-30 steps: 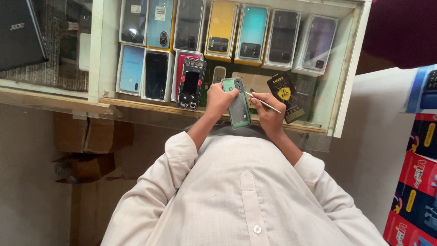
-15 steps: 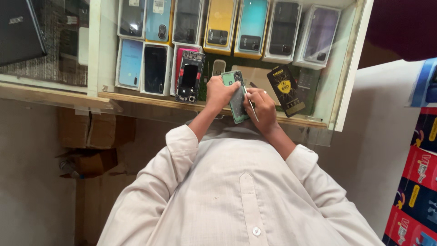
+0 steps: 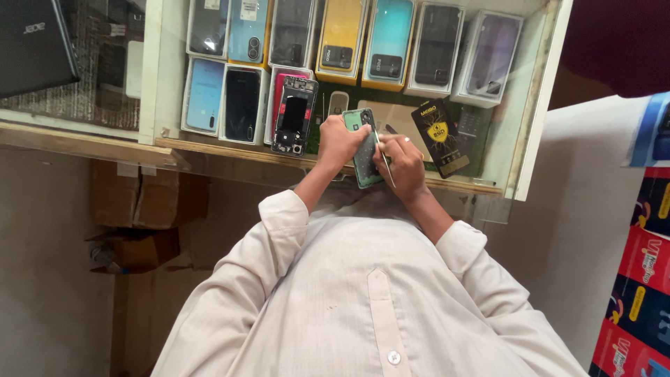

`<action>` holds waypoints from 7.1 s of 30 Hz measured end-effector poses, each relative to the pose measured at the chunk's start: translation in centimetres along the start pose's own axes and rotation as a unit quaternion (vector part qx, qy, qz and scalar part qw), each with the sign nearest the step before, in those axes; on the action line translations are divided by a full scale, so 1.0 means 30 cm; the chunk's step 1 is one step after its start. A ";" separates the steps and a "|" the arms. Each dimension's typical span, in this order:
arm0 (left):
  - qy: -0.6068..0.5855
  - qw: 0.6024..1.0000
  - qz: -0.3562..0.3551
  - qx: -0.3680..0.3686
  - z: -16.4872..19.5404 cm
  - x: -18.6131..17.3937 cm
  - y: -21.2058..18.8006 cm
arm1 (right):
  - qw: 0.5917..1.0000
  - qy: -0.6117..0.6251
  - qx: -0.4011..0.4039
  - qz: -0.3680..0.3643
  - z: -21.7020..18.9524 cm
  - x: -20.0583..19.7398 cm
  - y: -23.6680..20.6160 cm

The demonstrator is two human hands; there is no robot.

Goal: The person uses a screwdriver to remove screws from the back of a green smartphone. They then use a prying tool to separate the back cover from the phone's frame. The person continues to pry around the edges to loosen the cover.

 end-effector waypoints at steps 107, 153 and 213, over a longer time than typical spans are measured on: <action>0.006 1.000 -0.017 0.008 0.005 0.003 0.012 | 0.999 0.018 0.045 -0.007 0.018 0.022 0.058; -0.002 0.999 -0.028 0.015 -0.019 0.014 0.013 | 0.998 0.014 0.037 -0.043 0.019 0.033 0.034; -0.353 0.894 -0.195 -0.194 0.320 -0.155 0.008 | 0.911 0.110 0.267 -0.295 0.132 -0.195 0.294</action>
Point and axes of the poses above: each hand's wrist, its own y-axis towards the middle knuckle, its own x-axis out of the palm, z = x × y, the point moved 4 cm from there along y, towards the middle knuckle, and after that the axes turned 12 degrees about -y, right-handed, at the moved point
